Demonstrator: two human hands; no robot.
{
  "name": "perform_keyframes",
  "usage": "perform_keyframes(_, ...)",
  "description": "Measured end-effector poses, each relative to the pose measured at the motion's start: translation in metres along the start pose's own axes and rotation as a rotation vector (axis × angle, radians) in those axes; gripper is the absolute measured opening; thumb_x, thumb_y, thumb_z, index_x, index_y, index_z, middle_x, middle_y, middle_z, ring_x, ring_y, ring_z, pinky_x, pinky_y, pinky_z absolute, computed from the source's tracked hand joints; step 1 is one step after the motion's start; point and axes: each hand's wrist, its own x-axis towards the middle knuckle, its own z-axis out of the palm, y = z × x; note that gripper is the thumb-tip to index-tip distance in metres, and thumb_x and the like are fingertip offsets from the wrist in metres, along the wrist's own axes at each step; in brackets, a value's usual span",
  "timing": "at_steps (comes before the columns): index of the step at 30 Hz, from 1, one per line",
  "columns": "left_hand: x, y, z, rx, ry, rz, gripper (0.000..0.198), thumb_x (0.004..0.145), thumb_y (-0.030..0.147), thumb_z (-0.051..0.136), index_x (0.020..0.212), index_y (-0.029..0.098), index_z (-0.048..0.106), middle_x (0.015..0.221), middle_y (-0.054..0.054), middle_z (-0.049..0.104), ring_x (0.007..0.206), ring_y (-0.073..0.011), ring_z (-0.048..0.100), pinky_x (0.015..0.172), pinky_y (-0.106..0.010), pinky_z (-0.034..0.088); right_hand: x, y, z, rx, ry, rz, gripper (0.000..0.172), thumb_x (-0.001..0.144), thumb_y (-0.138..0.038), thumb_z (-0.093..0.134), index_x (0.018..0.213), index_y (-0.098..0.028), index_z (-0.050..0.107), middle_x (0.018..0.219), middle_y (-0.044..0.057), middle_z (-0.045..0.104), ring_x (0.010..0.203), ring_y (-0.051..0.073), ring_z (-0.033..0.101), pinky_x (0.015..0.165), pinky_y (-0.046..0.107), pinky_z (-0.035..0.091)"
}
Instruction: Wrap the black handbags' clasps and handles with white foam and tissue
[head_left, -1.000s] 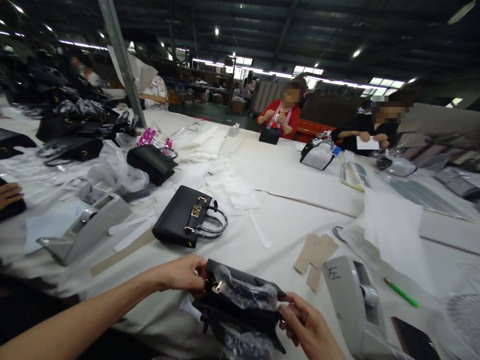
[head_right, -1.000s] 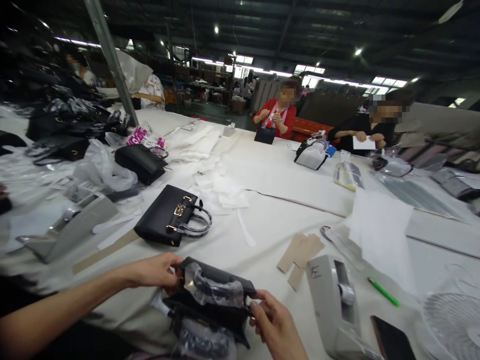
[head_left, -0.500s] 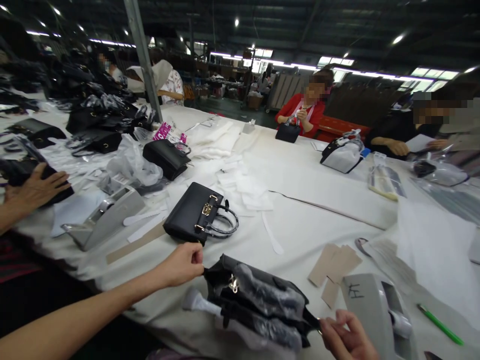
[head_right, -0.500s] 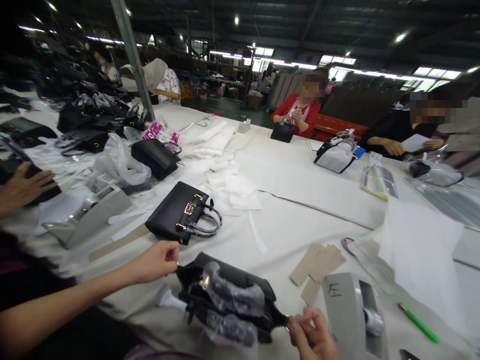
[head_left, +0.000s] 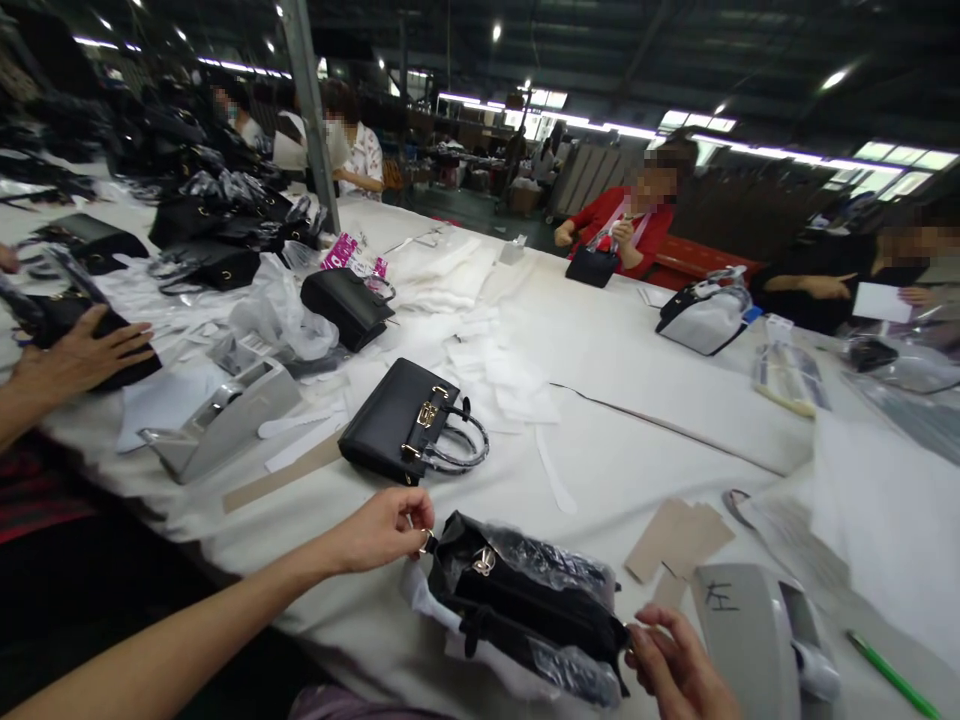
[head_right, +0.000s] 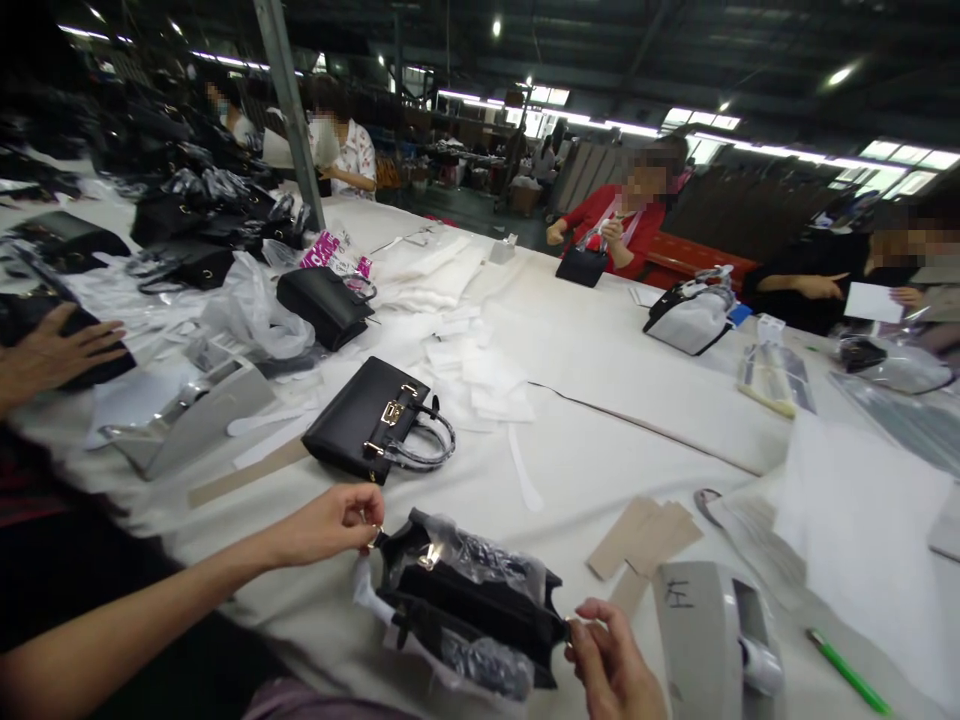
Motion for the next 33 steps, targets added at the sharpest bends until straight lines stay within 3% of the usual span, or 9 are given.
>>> perform_keyframes(5, -0.012, 0.005, 0.008, 0.213, -0.026, 0.071, 0.012, 0.078, 0.020, 0.049, 0.084, 0.016, 0.059, 0.070, 0.002, 0.055, 0.065, -0.0140, 0.050, 0.060, -0.024, 0.035, 0.002, 0.013, -0.026, -0.196, 0.000, 0.037, 0.050, 0.086, -0.066, 0.038, 0.108, -0.022, 0.049, 0.069, 0.000, 0.066, 0.061, 0.019, 0.064, 0.055, 0.030, 0.048)
perform_keyframes(10, -0.013, 0.000, 0.011, 0.381, -0.058, 0.100, 0.016, 0.086, 0.024, 0.043, 0.084, 0.018, 0.058, 0.074, 0.001, 0.057, 0.070, -0.0161, 0.051, 0.062, -0.024, 0.035, 0.048, 0.023, -0.066, -0.596, 0.159, 0.191, 0.047, 0.090, -0.052, 0.034, 0.106, -0.015, 0.058, 0.079, 0.010, 0.070, 0.079, 0.027, 0.069, 0.076, 0.041, 0.051)
perform_keyframes(15, -0.009, 0.019, 0.005, 0.468, 0.042, 0.129, 0.020, 0.088, 0.025, 0.042, 0.093, 0.020, 0.061, 0.088, -0.001, 0.061, 0.080, -0.0179, 0.056, 0.062, -0.024, 0.039, 0.115, 0.032, -0.049, -0.773, 0.168, 0.333, 0.046, 0.091, -0.054, 0.043, 0.097, -0.013, 0.064, 0.098, 0.015, 0.069, 0.098, 0.028, 0.065, 0.087, 0.046, 0.047)
perform_keyframes(17, -0.005, 0.035, 0.002, 0.462, 0.052, 0.197, 0.022, 0.089, 0.026, 0.045, 0.104, 0.021, 0.061, 0.102, -0.003, 0.062, 0.094, -0.0194, 0.057, 0.074, -0.026, 0.044, 0.133, 0.039, -0.035, -0.825, 0.140, 0.442, 0.046, 0.088, -0.057, 0.051, 0.096, -0.013, 0.064, 0.099, 0.012, 0.068, 0.095, 0.025, 0.065, 0.085, 0.046, 0.049)
perform_keyframes(20, 0.007, 0.060, 0.000, 0.417, -0.116, 0.331, 0.038, 0.085, 0.026, 0.056, 0.123, 0.024, 0.055, 0.132, -0.004, 0.052, 0.122, -0.0220, 0.047, 0.105, -0.031, 0.035, 0.149, 0.054, -0.026, -0.859, 0.062, 0.508, 0.044, 0.087, -0.056, 0.056, 0.093, -0.014, 0.064, 0.094, 0.007, 0.068, 0.088, 0.020, 0.065, 0.081, 0.040, 0.051)
perform_keyframes(23, 0.026, 0.078, 0.002, 0.394, -0.392, 0.374, 0.052, 0.085, 0.031, 0.062, 0.135, 0.028, 0.047, 0.143, -0.002, 0.045, 0.131, -0.0230, 0.040, 0.112, -0.032, 0.028, 0.156, 0.065, -0.034, -0.865, 0.009, 0.462, 0.040, 0.087, -0.053, 0.057, 0.087, -0.014, 0.067, 0.082, 0.005, 0.069, 0.079, 0.018, 0.066, 0.075, 0.035, 0.052)
perform_keyframes(28, 0.054, 0.084, 0.013, 0.452, -0.678, 0.387, 0.060, 0.075, 0.035, 0.076, 0.130, 0.029, 0.053, 0.130, -0.001, 0.056, 0.118, -0.0229, 0.051, 0.102, -0.028, 0.037, 0.149, 0.073, -0.050, -0.881, 0.095, 0.282, 0.034, 0.086, -0.042, 0.053, 0.084, -0.015, 0.072, 0.082, 0.014, 0.072, 0.082, 0.031, 0.068, 0.063, 0.035, 0.048)
perform_keyframes(30, 0.058, 0.082, 0.019, 0.497, -0.675, 0.373, 0.036, 0.079, 0.032, 0.071, 0.113, 0.024, 0.063, 0.106, 0.000, 0.065, 0.096, -0.0187, 0.060, 0.084, -0.022, 0.044, 0.142, 0.076, -0.053, -0.875, 0.136, 0.185, 0.035, 0.086, -0.038, 0.048, 0.091, -0.014, 0.073, 0.085, 0.016, 0.073, 0.082, 0.033, 0.069, 0.062, 0.036, 0.047)
perform_keyframes(33, 0.058, 0.081, 0.026, 0.546, -0.552, 0.353, 0.012, 0.089, 0.027, 0.055, 0.091, 0.019, 0.063, 0.071, 0.003, 0.058, 0.066, -0.0133, 0.054, 0.061, -0.020, 0.038, 0.134, 0.080, -0.058, -0.857, 0.192, 0.021, 0.037, 0.086, -0.032, 0.043, 0.103, -0.015, 0.072, 0.083, 0.015, 0.072, 0.075, 0.032, 0.068, 0.063, 0.039, 0.047)
